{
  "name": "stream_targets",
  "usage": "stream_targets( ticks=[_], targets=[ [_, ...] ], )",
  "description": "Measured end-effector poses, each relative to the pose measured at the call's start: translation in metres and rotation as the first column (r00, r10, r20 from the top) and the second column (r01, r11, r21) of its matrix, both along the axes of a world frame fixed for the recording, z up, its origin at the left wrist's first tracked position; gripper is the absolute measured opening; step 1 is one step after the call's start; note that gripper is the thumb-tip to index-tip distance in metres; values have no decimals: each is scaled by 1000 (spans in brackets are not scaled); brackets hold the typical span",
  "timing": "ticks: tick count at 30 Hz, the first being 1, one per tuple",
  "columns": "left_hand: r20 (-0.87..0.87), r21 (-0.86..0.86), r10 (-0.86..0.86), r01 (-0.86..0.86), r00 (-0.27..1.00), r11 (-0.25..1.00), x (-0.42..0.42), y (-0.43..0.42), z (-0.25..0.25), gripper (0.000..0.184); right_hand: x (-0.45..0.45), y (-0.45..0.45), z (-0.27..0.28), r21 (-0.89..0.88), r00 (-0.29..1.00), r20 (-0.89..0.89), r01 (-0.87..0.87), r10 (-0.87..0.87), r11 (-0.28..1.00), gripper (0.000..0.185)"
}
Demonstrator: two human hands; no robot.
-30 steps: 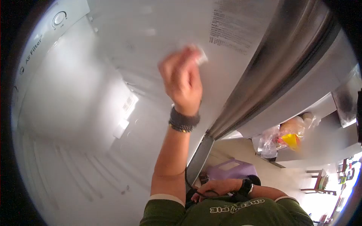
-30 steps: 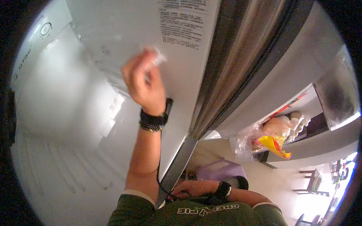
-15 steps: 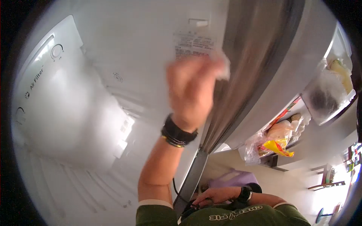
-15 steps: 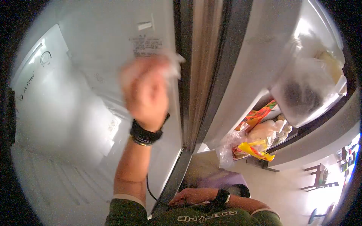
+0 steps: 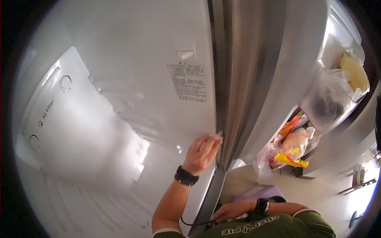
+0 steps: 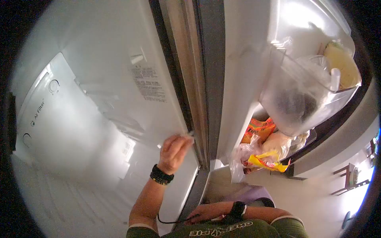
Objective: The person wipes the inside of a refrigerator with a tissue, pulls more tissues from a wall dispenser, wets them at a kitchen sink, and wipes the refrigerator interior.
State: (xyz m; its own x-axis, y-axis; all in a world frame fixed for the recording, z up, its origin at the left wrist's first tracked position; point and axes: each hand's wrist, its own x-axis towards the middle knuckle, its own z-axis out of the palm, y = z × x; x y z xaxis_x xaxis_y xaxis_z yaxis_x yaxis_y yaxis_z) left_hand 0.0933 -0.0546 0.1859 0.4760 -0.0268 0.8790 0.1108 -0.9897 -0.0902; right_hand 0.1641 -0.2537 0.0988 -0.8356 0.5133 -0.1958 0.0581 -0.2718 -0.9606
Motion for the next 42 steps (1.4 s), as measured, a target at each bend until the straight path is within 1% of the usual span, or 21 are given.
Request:
stream_targets(
  ticks=[2,4,5,6,8,11,13,15,17,19,22,25,28,30,32,35,36,38,39,40,42],
  targets=[
    [-81,89,23,-16,996,996,-5,-1,5,28,-5,3,7,-28,998,49,-31,33,999,34],
    [49,104,122,-126,991,986,-10,8,53,25,-7,4,7,32,1000,1,-27,27,999,34],
    [193,162,161,-193,968,968,-7,9,93,26,-9,5,7,64,999,-26,-24,25,998,34],
    [338,206,187,-266,923,942,-1,9,133,29,-9,6,10,53,999,-42,-30,32,998,34],
    [512,202,185,-326,839,924,6,8,187,29,-10,9,15,32,996,-74,-48,51,998,34],
    [546,311,73,-283,834,907,19,-4,247,27,-9,10,7,44,996,-70,-49,52,998,37],
    [561,341,-21,-208,828,917,33,-8,268,25,-5,11,30,18,997,-2,-73,73,997,38],
    [521,388,67,-305,851,870,45,-6,278,23,-2,11,32,-12,997,18,-74,74,997,39],
    [495,418,119,-357,861,835,54,0,280,25,-2,10,14,-51,998,-7,-67,67,996,39],
    [417,445,193,-384,888,809,49,-4,273,21,2,10,26,54,997,10,-75,75,996,39],
    [227,433,267,-343,937,834,36,-10,226,19,5,9,25,168,998,17,-56,54,984,39],
    [-33,355,289,-259,957,898,23,-15,146,22,9,6,24,196,996,61,-78,67,978,39],
    [-194,222,212,-167,958,961,13,-17,51,25,8,6,6,166,994,36,-103,98,981,38],
    [-275,108,169,-144,946,984,6,-20,-18,25,5,1,-3,132,997,3,-81,81,988,36],
    [-306,32,143,-140,941,990,6,-20,-74,25,7,1,9,99,993,59,-106,101,989,35],
    [-269,-169,80,-129,960,977,7,-22,-97,28,11,-2,3,73,994,73,-83,77,994,35],
    [-78,-191,94,-107,993,976,9,-23,-84,29,13,-4,0,66,996,62,-70,66,995,36],
    [188,-189,166,-130,968,973,9,-16,-34,34,17,-6,2,181,1000,-10,0,2,983,35],
    [375,-159,255,-210,891,965,11,-6,-7,28,17,-6,3,238,998,-57,38,-25,970,34],
    [538,-194,281,-208,795,959,12,6,29,25,18,-7,3,181,999,-23,31,-28,983,34],
    [607,-249,418,-338,675,908,5,39,82,24,21,-9,3,73,998,43,38,-41,997,33]
  ],
)
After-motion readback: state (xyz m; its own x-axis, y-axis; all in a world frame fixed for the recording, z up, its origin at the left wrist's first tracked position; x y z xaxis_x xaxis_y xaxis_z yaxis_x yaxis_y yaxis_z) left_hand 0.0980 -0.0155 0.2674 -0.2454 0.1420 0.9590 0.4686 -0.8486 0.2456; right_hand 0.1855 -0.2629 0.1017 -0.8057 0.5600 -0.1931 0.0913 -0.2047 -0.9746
